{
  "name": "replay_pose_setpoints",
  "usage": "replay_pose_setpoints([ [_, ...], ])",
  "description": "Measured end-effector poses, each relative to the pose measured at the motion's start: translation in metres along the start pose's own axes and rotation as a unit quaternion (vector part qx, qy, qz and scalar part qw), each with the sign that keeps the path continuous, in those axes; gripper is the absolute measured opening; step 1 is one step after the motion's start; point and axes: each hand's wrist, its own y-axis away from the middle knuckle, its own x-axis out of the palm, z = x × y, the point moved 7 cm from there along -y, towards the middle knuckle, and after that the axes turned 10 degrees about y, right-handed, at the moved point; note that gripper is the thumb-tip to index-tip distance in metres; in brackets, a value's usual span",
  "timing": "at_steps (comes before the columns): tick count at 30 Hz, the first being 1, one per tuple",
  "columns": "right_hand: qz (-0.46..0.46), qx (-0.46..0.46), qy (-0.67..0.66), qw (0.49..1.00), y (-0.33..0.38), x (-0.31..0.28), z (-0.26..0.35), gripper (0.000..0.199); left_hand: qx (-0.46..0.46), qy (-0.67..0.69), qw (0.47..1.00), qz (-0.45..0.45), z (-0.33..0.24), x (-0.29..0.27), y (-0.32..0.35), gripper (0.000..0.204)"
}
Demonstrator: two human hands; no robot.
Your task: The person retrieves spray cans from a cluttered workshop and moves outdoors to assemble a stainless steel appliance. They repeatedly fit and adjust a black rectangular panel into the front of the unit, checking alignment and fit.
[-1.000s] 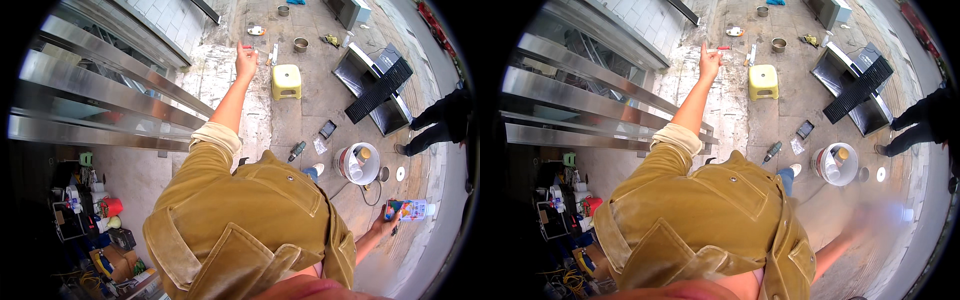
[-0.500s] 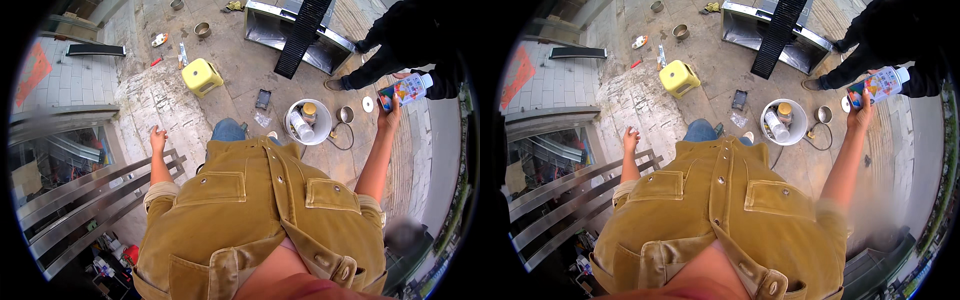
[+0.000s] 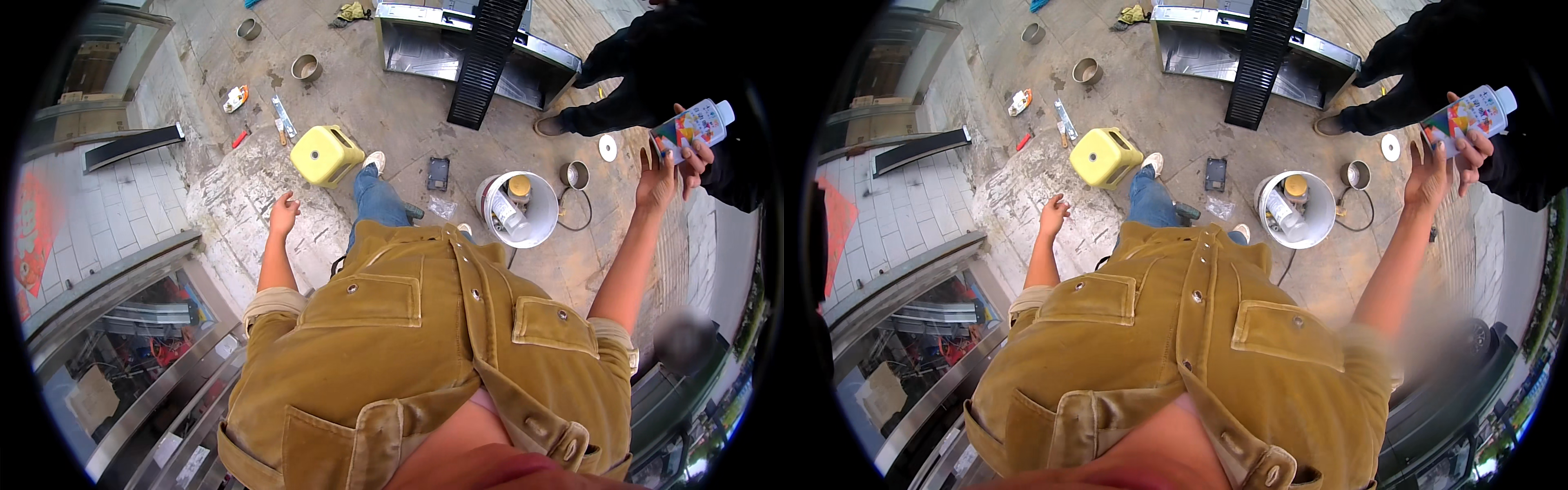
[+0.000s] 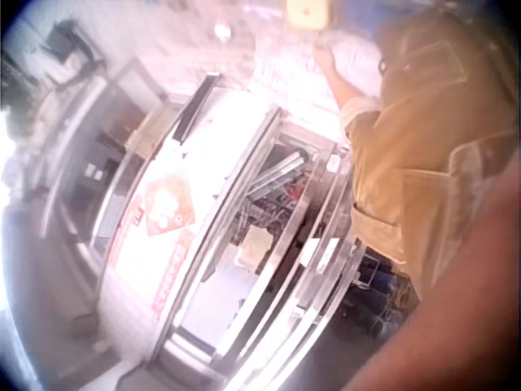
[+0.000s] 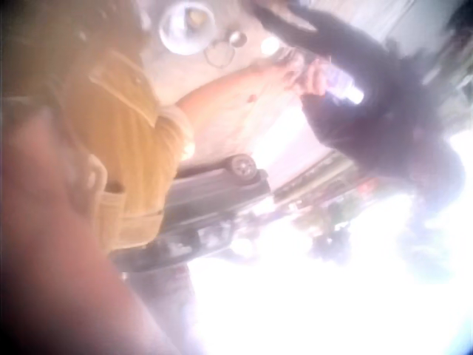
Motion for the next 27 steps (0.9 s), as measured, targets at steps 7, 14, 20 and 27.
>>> replay_pose_setpoints([
  [7, -0.071, 0.189, 0.056, 0.978, 0.065, 0.149, -0.129, 0.050, 0.097, 0.013, 0.989, 0.113, -0.091, -0.040, -0.191, 0.042],
  [14, -0.006, 0.289, 0.147, 0.946, 0.158, 0.289, -0.151, 0.061, -0.077, 0.007, 0.992, 0.098, 0.018, -0.154, -0.273, 0.041],
  [20, -0.100, 0.354, 0.162, 0.916, 0.227, 0.256, -0.162, 0.050, -0.149, 0.018, 0.986, 0.069, 0.032, -0.201, -0.322, 0.040],
  [27, -0.083, 0.354, 0.169, 0.916, 0.219, 0.262, -0.173, 0.050, 0.018, 0.039, 0.987, 0.154, -0.110, -0.119, -0.369, 0.037],
])
